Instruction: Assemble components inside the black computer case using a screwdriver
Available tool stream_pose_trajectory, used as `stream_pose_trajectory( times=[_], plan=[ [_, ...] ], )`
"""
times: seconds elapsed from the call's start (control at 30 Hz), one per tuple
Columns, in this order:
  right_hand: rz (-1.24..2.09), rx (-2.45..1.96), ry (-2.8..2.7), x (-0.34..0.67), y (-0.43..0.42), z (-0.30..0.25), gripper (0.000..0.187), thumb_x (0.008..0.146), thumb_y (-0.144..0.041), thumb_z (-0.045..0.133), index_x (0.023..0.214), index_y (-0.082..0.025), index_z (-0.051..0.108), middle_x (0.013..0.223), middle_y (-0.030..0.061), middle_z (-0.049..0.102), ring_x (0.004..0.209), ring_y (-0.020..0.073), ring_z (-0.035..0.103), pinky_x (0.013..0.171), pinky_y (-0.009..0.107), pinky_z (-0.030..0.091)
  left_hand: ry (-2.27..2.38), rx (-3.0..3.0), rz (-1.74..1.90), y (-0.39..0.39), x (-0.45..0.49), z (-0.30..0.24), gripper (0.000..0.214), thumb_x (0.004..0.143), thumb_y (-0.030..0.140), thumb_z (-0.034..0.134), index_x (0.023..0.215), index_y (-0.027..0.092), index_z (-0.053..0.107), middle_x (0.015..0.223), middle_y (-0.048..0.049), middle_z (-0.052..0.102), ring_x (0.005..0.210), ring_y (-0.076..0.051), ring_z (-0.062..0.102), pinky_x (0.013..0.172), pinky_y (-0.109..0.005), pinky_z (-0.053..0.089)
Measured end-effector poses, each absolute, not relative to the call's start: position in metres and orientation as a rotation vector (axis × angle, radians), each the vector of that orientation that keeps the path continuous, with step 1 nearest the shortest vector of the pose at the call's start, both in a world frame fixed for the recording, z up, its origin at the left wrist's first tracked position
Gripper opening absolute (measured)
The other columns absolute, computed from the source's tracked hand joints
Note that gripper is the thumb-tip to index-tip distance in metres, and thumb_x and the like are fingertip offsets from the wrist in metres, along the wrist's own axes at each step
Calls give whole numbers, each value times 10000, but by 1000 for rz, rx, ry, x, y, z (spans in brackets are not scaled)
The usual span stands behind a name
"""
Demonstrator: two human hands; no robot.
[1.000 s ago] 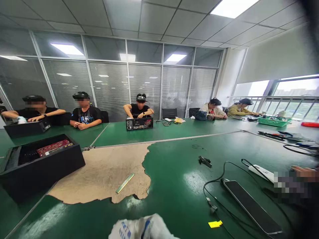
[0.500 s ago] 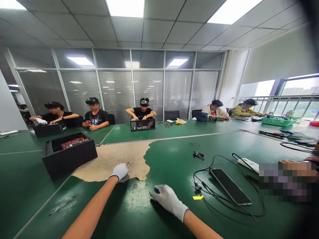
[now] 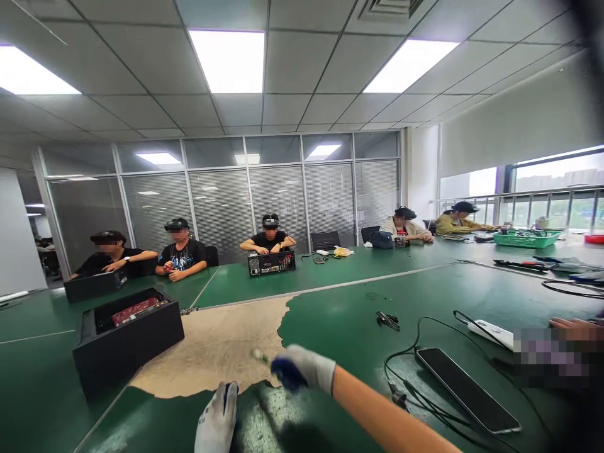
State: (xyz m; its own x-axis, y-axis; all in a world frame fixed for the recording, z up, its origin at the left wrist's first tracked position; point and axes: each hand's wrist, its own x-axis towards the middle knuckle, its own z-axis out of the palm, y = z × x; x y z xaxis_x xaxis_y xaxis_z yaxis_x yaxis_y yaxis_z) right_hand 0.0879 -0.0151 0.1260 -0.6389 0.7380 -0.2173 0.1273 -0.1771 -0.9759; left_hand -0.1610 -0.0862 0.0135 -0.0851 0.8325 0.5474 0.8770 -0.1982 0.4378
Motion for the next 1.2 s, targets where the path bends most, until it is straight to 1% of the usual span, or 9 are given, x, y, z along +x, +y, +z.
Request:
stream_pose_trajectory(
  times=[0.07, 0.13, 0.17, 0.33, 0.43, 0.5, 0.6, 1.0, 1.2],
  plan=[
    [1877, -720, -1523, 84, 14, 157, 313, 892, -434, 589, 1084, -188, 616, 1099, 106, 687, 796, 163, 690, 646, 290, 572, -1667, -1901, -883, -79, -180, -10, 414, 852, 14, 507, 1206, 127, 689, 1200, -196, 711, 1083, -304, 716, 806, -376, 625],
    [1833, -579, -1510, 76, 25, 168, 446, 936, -491, 547, 1315, -266, 479, 1449, 121, 533, 1026, 189, 695, 791, 386, 599, -1475, -1797, -697, -71, -190, -28, 542, 800, -90, 439, 1248, 115, 667, 1258, -196, 692, 1131, -300, 703, 841, -393, 629],
    [1761, -623, -1620, 72, 22, 164, 446, 953, -498, 515, 1336, -277, 452, 1478, 128, 510, 1043, 200, 696, 799, 410, 599, -1420, -1783, -644, -69, -193, -35, 564, 794, -104, 428, 1262, 114, 655, 1267, -190, 688, 1140, -295, 699, 847, -392, 630],
    [886, -1026, -2283, 58, -51, 72, 203, 924, -386, 557, 951, -195, 621, 1055, 146, 716, 979, 284, 692, 820, 394, 542, -1249, -1866, -670, -68, -179, -41, 535, 856, -49, 399, 1295, 158, 626, 1228, -165, 719, 1037, -259, 740, 808, -357, 635],
    [247, -1137, -2365, 59, -87, 24, 194, 935, -320, 523, 953, -184, 660, 984, 145, 745, 929, 302, 706, 819, 386, 502, -1076, -2061, -739, -76, -158, -36, 446, 950, 47, 370, 1248, 210, 660, 1150, -122, 764, 982, -237, 764, 792, -343, 650],
    [55, -1164, -2368, 60, -96, 12, 210, 937, -308, 513, 986, -193, 681, 962, 122, 763, 860, 286, 720, 764, 357, 482, -1095, -2170, -808, -80, -145, -33, 361, 1010, 157, 386, 1205, 222, 683, 1086, -100, 783, 943, -217, 774, 790, -318, 655],
    [54, -1138, -2380, 63, -96, 17, 209, 943, -319, 521, 982, -208, 694, 953, 85, 778, 850, 257, 730, 717, 319, 445, -1109, -2218, -860, -84, -137, -29, 321, 1026, 240, 413, 1178, 219, 696, 1067, -100, 784, 918, -220, 777, 781, -322, 660],
    [318, -1120, -2321, 76, -102, 45, 185, 959, -395, 563, 932, -235, 653, 885, 4, 756, 776, 174, 674, 613, 274, 312, -856, -1996, -818, -84, -139, -17, 387, 1000, 95, 336, 1192, 179, 661, 1067, -153, 771, 865, -242, 777, 694, -334, 656],
    [317, -1070, -2207, 76, -97, 34, 215, 1031, -360, 455, 962, -241, 621, 947, 2, 740, 797, 152, 647, 647, 266, 339, -1154, -2201, -1154, -76, -147, -30, 384, 1044, 320, 370, 1217, 210, 695, 1098, -121, 771, 976, -261, 764, 802, -377, 661]
  ],
)
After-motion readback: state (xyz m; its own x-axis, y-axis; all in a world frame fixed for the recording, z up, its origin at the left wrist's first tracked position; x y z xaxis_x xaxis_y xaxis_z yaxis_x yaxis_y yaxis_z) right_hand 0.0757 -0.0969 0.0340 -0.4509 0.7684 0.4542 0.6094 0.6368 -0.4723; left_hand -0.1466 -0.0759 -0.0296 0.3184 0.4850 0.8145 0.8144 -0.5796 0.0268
